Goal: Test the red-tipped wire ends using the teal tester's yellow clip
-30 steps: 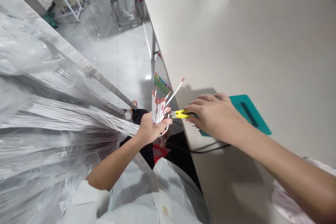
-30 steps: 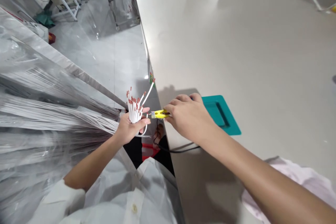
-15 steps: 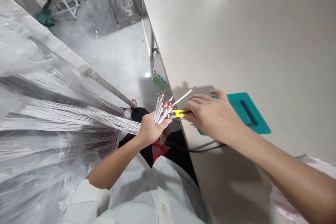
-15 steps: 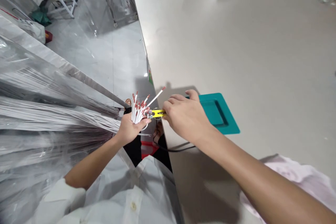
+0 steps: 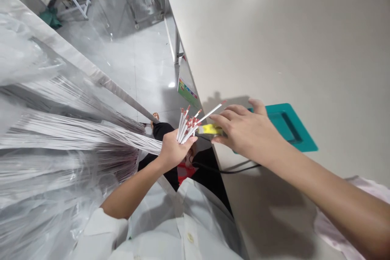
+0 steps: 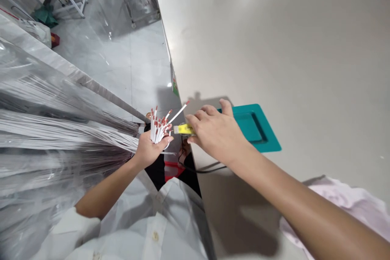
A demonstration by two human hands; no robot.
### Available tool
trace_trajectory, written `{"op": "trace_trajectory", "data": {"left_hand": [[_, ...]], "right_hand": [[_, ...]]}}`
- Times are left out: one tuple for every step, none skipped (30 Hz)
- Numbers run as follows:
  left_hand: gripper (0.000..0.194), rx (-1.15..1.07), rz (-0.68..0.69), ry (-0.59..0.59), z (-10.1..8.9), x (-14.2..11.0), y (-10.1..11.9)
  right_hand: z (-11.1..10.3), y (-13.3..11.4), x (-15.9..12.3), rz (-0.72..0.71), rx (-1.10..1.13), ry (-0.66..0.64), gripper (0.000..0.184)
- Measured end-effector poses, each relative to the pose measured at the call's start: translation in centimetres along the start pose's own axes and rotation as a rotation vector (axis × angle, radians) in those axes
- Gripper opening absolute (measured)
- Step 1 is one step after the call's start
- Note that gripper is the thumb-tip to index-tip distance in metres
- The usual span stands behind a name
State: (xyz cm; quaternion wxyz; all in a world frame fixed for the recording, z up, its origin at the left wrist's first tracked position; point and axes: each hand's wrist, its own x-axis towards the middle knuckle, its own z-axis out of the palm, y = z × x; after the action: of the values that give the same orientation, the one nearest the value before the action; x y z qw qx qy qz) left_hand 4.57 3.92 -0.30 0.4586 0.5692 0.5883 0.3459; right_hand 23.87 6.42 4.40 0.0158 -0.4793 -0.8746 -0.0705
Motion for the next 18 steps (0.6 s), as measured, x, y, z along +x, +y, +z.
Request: {"op": "trace_trajectory", "data": {"left_hand": [[0.019, 0.000, 0.000, -0.002, -0.1, -0.1, -0.1], [0.019, -0.006, 0.000, 0.000, -0.3, -0.2, -0.2], [0.019, -0.020, -0.003, 0.003, -0.4, -0.3, -0.2], [0.019, -0.037, -0.009, 0.008, -0.6, -0.4, -0.2], [0.019, -0.058, -0.020, 0.012, -0.8, -0.6, -0.2], [0.019, -0.084, -0.037, 0.016, -1.0, -0.7, 0.0], [0.020, -0.113, -0.059, 0.016, -1.2, -0.9, 0.2], [0.021, -0.145, -0.082, 0.019, -1.5, -1.1, 0.5], [0.021, -0.178, -0.104, 0.021, -1.8, -1.3, 0.9], [0.022, -0.211, -0.120, 0.024, -2.0, -1.5, 1.3], [0.023, -0.244, -0.133, 0.028, -2.3, -1.8, 1.7], [0.025, -0.282, -0.143, 0.022, -2.6, -2.0, 2.1], [0.028, -0.328, -0.157, 0.005, -2.8, -2.2, 2.4], [0.030, -0.372, -0.166, -0.022, -3.1, -2.4, 2.7], [0.031, -0.408, -0.170, -0.055, -3.3, -2.6, 2.9], [0.029, -0.433, -0.169, -0.087, -3.5, -2.8, 2.9], [0.026, -0.445, -0.160, -0.114, -3.6, -3.0, 3.0], [0.022, -0.446, -0.142, -0.133, -3.8, -3.1, 3.0]], "right_hand": [[0.0, 0.1, 0.0, 0.004, 0.004, 0.006, 0.031], [-0.1, 0.1, -0.1, 0.006, 0.013, 0.017, 0.033], [-0.2, 0.1, -0.2, 0.006, 0.030, 0.034, 0.036], [-0.3, 0.0, -0.3, 0.002, 0.059, 0.059, 0.039], [-0.5, -0.3, -0.5, -0.002, 0.101, 0.098, 0.042], [-0.6, -0.7, -0.7, 0.005, 0.156, 0.154, 0.042], [-0.7, -1.3, -1.0, 0.018, 0.232, 0.215, 0.041], [-0.8, -2.0, -1.2, 0.052, 0.318, 0.289, 0.035], [-0.8, -2.9, -1.4, 0.115, 0.424, 0.358, 0.027], [-0.8, -3.8, -1.6, 0.148, 0.571, 0.384, 0.022], [-0.6, -4.7, -1.7, 0.183, 0.727, 0.388, 0.020], [-0.4, -5.5, -1.7, 0.241, 0.877, 0.385, 0.019], [-0.2, -6.2, -1.6, 0.291, 1.024, 0.374, 0.019], [0.1, -6.8, -1.5, 0.323, 1.184, 0.328, 0.020], [0.4, -7.2, -1.4, 0.354, 1.333, 0.267, 0.022], [0.7, -7.5, -1.2, 0.379, 1.461, 0.215, 0.022], [0.9, -7.8, -1.1, 0.403, 1.566, 0.171, 0.020], [1.2, -8.0, -1.0, 0.428, 1.645, 0.152, 0.018]]}}
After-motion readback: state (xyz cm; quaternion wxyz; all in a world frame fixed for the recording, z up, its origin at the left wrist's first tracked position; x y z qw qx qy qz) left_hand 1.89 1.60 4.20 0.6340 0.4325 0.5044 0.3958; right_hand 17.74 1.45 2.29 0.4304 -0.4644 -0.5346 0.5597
